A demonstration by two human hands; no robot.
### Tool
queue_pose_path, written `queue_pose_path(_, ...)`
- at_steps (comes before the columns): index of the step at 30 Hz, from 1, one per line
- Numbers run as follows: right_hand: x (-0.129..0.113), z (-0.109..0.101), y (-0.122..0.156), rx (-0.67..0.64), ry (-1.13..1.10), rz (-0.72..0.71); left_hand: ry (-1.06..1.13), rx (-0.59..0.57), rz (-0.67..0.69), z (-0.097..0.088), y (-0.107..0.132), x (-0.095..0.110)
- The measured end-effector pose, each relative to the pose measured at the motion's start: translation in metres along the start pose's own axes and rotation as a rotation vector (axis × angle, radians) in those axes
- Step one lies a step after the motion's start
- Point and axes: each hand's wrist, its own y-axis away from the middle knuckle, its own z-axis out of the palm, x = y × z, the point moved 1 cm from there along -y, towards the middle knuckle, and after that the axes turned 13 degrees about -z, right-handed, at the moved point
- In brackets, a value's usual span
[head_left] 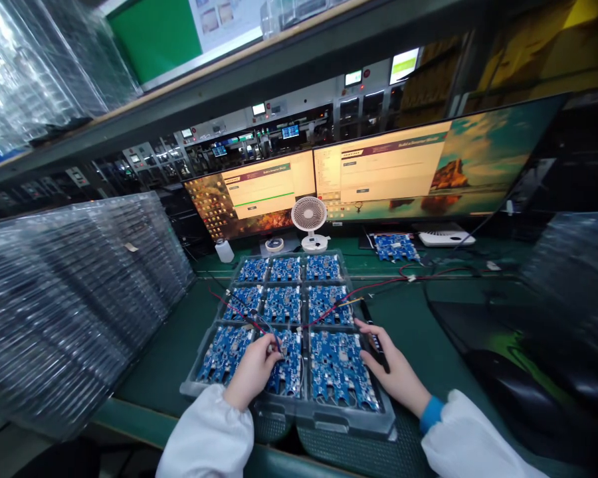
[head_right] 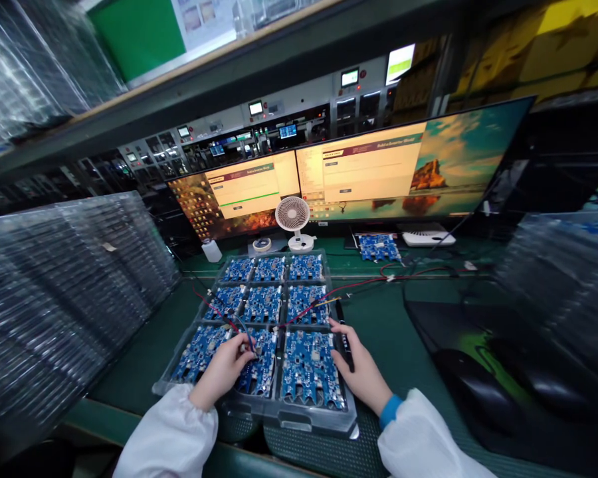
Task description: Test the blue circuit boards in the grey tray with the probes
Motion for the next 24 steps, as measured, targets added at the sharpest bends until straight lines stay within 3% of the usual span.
queue_pose_path(14, 0.002, 0.0, -0.001, -0.004, 0.088, -0.029, -0.069, -0.02, 0.071, -0.003, -0.003, -0.002)
queue_pose_path(18, -0.012, 0.002, 0.0, -0.011, 0.171, -0.094, -0.096, -0.037, 0.092, -0.003, -0.001, 0.001)
queue_pose_path(20, -0.033, 0.013, 0.001, -0.13, 0.246, -0.218, -0.081, -0.033, 0.079, -0.001, 0.001, 0.001)
queue_pose_path(22, -0.059, 0.032, 0.003, -0.393, 0.312, -0.385, -0.088, -0.008, 0.063, 0.0, 0.003, 0.001)
queue_pose_path(24, -0.082, 0.053, 0.005, -0.605, 0.355, -0.465, -0.093, 0.031, 0.049, 0.0, 0.006, -0.001)
